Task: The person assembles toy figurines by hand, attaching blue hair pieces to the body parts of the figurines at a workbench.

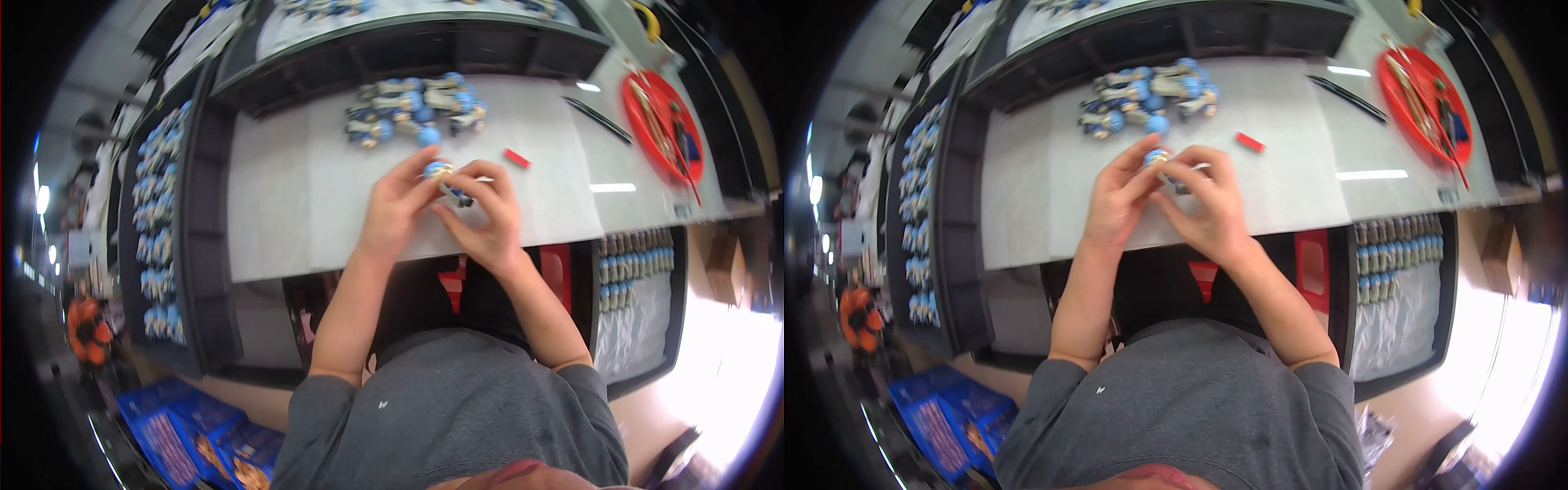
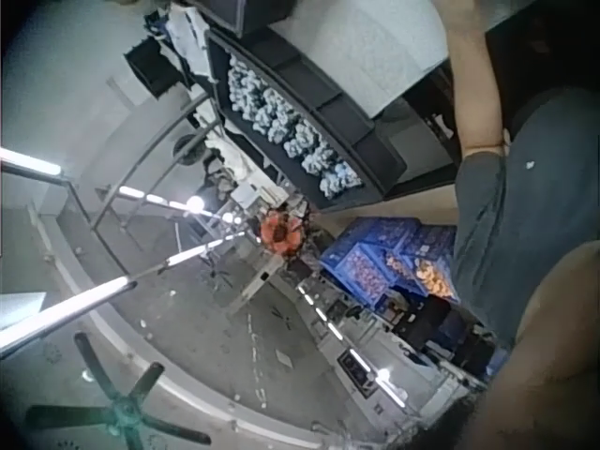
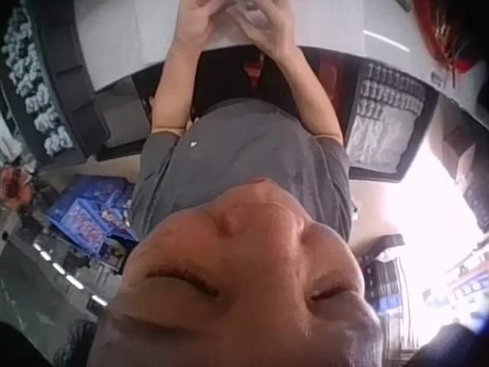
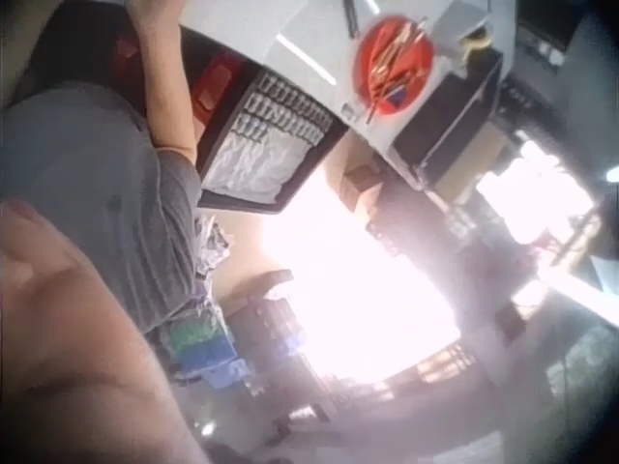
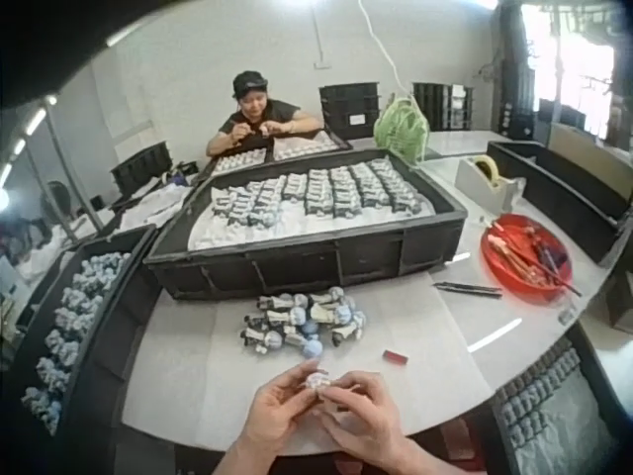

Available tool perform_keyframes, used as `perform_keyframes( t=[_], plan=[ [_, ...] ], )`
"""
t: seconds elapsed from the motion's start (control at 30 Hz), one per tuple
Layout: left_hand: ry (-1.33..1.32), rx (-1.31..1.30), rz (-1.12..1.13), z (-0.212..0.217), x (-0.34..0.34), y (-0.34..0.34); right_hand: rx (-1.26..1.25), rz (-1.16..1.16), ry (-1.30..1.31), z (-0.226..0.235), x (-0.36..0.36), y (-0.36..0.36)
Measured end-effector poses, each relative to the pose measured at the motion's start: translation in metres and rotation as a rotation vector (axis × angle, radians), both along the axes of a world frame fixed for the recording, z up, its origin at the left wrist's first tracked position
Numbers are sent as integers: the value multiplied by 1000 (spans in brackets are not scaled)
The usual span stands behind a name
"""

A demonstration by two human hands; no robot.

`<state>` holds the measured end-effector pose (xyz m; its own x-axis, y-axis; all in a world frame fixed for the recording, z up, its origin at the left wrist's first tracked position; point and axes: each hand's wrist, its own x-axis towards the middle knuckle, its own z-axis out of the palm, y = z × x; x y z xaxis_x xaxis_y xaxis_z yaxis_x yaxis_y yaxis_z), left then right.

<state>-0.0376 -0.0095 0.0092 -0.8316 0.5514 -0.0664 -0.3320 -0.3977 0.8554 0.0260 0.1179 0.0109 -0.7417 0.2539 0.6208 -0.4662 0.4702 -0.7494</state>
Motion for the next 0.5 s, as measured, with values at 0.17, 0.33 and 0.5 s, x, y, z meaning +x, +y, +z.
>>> perform_keyframes(
  t=[0.17, 0.33, 0.5],
  plan=[
    [221, -17, -25, -15, -1, -15, 94, -67, 22, -4, 11, 6],
    [199, -143, -142, -3, 7, -1, 21, -401, 131, 13, 68, 89],
    [262, -226, -183, -5, 8, 1, -243, -1066, 30, -56, 171, 220]
  ],
)
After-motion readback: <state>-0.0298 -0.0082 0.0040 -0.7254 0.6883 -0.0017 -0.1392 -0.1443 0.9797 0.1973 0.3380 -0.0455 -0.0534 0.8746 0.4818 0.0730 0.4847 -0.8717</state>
